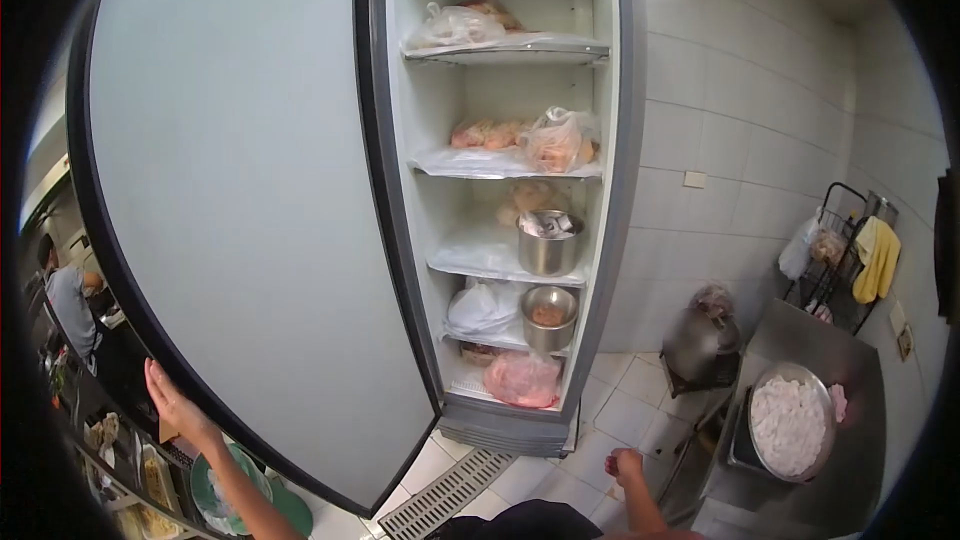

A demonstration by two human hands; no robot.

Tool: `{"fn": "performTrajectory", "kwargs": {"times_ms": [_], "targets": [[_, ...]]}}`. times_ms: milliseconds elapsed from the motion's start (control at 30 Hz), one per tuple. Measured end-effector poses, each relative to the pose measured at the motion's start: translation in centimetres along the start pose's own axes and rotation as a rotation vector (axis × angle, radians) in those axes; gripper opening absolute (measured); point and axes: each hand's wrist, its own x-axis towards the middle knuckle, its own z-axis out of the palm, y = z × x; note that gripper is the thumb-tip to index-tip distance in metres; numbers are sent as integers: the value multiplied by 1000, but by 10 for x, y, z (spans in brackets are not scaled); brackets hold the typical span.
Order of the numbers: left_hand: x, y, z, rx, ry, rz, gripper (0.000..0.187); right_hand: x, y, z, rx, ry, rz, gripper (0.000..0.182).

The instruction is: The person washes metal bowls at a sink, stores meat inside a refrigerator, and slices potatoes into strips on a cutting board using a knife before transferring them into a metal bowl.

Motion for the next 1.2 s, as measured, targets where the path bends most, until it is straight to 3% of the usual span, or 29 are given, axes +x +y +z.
{"fn": "performTrajectory", "kwargs": {"times_ms": [267, 333, 567, 633, 700, 733, 767, 800, 933, 1000, 1133, 1200], "targets": [[-14, -16, 15, 65, 145, 62, 44, 26, -41, 57, -109, -148, -86, 9], [-12, -17, 12, 204, 133, 89, 45, 30, -44, 76, -126, -167, -82, 12], [-6, -19, 30, 327, 273, 61, 50, 35, -36, 144, -291, -148, -179, 3], [-4, -20, 33, 345, 301, 72, 51, 33, -71, 179, -489, -273, -495, 5], [3, -35, 30, 429, 323, 109, 53, 24, -138, 239, -794, -147, -1057, 10], [4, -40, 28, 415, 299, 117, 53, -26, -190, 277, -773, -182, -1185, 15], [6, -42, 27, 389, 285, 123, 54, -79, -235, 309, -683, -228, -1143, 20], [7, -44, 27, 361, 274, 129, 54, -66, -263, 339, -684, -118, -1400, 24], [11, -58, 18, 327, 252, 163, 50, -156, -384, 438, -522, 27, -2089, 36], [15, -66, 7, 385, 223, 132, 53, -183, -423, 475, -439, 117, -2267, 37], [14, -72, -12, 360, 187, 54, 51, -211, -434, 510, -303, 61, -2206, 37], [10, -52, -7, 161, 147, -62, 53, -205, -418, 516, -285, -21, -2138, 37]]}}
